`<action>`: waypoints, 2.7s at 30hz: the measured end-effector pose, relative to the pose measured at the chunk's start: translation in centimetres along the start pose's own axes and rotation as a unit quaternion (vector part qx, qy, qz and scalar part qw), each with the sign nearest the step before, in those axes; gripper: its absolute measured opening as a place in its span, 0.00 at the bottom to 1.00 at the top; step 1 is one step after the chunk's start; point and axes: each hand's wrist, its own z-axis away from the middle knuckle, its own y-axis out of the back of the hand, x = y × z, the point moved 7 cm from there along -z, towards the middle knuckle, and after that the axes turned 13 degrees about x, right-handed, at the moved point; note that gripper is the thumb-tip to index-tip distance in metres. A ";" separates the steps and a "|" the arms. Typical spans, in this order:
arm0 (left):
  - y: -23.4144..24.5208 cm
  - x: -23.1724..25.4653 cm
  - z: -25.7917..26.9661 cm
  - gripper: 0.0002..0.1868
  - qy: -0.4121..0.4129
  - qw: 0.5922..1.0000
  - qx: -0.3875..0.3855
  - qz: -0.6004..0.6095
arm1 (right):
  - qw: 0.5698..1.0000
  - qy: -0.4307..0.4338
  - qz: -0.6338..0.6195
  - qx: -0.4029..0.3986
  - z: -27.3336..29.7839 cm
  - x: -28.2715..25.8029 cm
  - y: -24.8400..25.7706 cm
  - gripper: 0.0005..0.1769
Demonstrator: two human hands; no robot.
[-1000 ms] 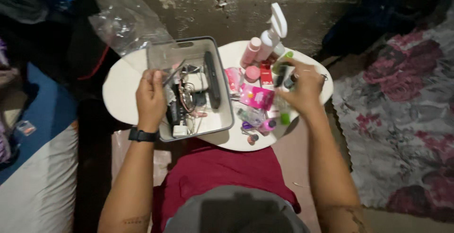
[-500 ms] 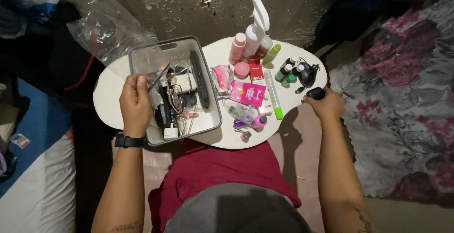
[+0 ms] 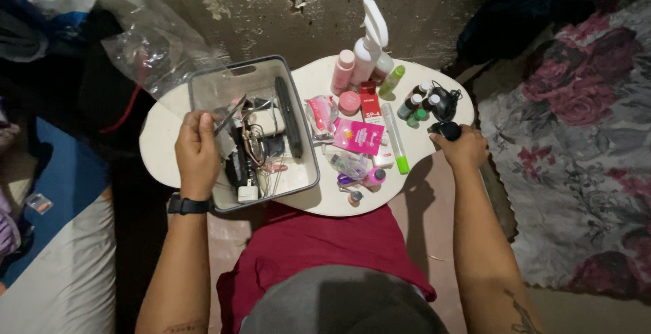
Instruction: The person empties a small plastic container by removing various items such as a remote, wallet, and small accessories, placing them on a nearby table. Then the person wipes the inside of the container with a cloth.
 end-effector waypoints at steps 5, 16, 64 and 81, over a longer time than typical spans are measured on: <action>0.1 0.5 -0.1 0.13 -0.038 0.999 0.014 0.009 | 0.997 -0.047 -0.036 -0.048 -0.7 1.5 -0.3 0.52; 0.3 1.9 -0.3 0.15 -0.032 0.999 0.020 -0.034 | 0.942 0.094 -0.311 0.080 1.2 -14.2 12.2 0.25; -0.1 1.7 -0.2 0.17 -0.026 0.998 0.027 -0.048 | 0.798 0.554 -0.210 -0.111 17.3 -44.1 7.1 0.18; 0.1 1.5 0.0 0.15 -0.044 0.998 0.028 -0.037 | 0.853 0.282 -0.437 0.034 13.7 -29.7 18.0 0.10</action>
